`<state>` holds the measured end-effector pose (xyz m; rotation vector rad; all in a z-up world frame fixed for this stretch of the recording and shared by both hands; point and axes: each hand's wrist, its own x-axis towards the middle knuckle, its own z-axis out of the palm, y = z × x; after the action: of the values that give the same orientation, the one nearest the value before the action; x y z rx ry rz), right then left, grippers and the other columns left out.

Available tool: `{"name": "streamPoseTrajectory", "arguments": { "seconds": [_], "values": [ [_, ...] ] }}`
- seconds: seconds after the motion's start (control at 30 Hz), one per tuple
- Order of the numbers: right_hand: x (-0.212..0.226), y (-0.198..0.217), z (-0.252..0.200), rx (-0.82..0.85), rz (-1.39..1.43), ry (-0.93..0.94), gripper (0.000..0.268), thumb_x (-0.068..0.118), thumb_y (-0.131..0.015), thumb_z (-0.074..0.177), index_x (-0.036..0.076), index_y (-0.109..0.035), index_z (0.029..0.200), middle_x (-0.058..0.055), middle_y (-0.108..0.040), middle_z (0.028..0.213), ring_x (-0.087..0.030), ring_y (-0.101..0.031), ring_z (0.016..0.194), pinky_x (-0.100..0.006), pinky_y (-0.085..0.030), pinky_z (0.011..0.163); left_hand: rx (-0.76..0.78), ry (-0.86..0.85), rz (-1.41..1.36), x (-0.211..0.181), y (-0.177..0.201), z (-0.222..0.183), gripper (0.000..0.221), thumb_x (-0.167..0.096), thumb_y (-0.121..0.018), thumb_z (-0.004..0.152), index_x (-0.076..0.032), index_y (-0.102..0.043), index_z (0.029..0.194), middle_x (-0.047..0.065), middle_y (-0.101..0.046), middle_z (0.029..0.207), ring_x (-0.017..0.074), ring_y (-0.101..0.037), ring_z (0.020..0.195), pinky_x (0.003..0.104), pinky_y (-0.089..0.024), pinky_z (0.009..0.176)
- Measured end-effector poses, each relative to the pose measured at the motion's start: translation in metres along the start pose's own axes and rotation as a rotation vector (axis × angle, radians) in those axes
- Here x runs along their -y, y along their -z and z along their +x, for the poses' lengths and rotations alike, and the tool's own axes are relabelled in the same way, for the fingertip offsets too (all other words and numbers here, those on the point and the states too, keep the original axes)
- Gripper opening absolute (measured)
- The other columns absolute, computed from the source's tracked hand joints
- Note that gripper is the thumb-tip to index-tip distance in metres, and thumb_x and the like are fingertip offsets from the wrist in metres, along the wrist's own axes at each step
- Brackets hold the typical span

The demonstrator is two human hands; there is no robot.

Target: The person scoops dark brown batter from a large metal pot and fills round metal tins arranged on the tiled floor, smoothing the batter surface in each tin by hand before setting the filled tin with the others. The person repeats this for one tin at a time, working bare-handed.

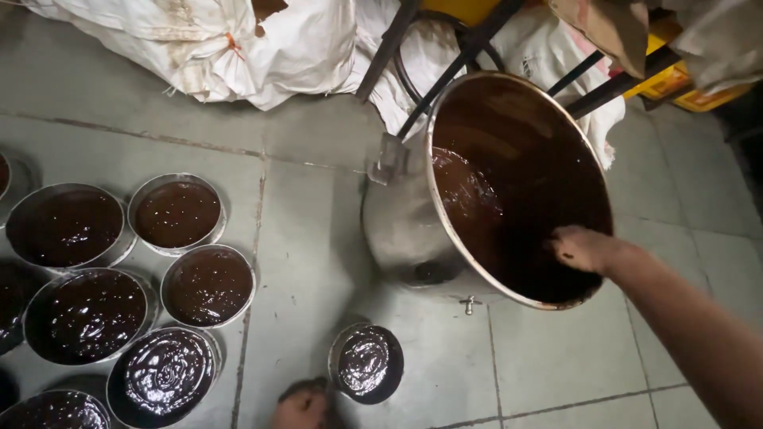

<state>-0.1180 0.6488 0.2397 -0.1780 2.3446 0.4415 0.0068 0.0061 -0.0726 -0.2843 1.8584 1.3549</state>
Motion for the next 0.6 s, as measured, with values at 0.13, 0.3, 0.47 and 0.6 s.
{"name": "streamPoseTrajectory", "arguments": {
  "seconds": [0.13,0.3,0.47,0.6],
  "values": [
    [0.042,0.013,-0.042,-0.046,0.231,-0.018,0.038,0.024,-0.056,0.092,0.016,-0.068,0.127,-0.017,-0.060,0.136,-0.034,-0.060,0.119,-0.041,-0.050,0.101,-0.207,-0.597,-0.012,0.030,-0.017,0.018,0.024,-0.024,-0.070,0.082,-0.009,-0.083,0.096,0.013,-0.080,0.089,0.0286,-0.078,0.083,0.040,-0.059,0.075],
    [0.106,0.062,-0.096,-0.087,1.058,-0.177,0.056,0.038,-0.042,0.095,0.009,-0.053,0.141,-0.008,-0.069,0.135,-0.022,-0.063,0.123,-0.034,-0.049,0.102,-0.203,-0.445,0.127,0.031,-0.019,0.019,0.023,-0.029,-0.071,0.083,-0.008,-0.078,0.092,0.016,-0.076,0.091,0.0347,-0.076,0.087,0.040,-0.060,0.078],
    [0.171,0.104,-0.110,-0.159,1.711,0.093,0.054,0.037,-0.057,0.094,0.001,-0.057,0.134,-0.017,-0.067,0.132,-0.027,-0.064,0.122,-0.040,-0.052,0.103,-0.263,-0.424,0.090,0.036,-0.024,0.021,0.025,-0.030,-0.072,0.082,-0.007,-0.078,0.089,0.016,-0.076,0.086,0.0326,-0.078,0.082,0.039,-0.061,0.076],
    [0.202,0.160,-0.110,-0.260,2.024,-0.421,0.047,0.043,-0.064,0.092,0.005,-0.055,0.119,-0.016,-0.073,0.124,-0.026,-0.066,0.103,-0.037,-0.047,0.080,-0.311,-0.448,0.053,0.042,-0.032,0.031,0.023,-0.027,-0.075,0.078,-0.006,-0.079,0.087,0.016,-0.077,0.091,0.0322,-0.077,0.079,0.041,-0.059,0.073]
  ]
}}
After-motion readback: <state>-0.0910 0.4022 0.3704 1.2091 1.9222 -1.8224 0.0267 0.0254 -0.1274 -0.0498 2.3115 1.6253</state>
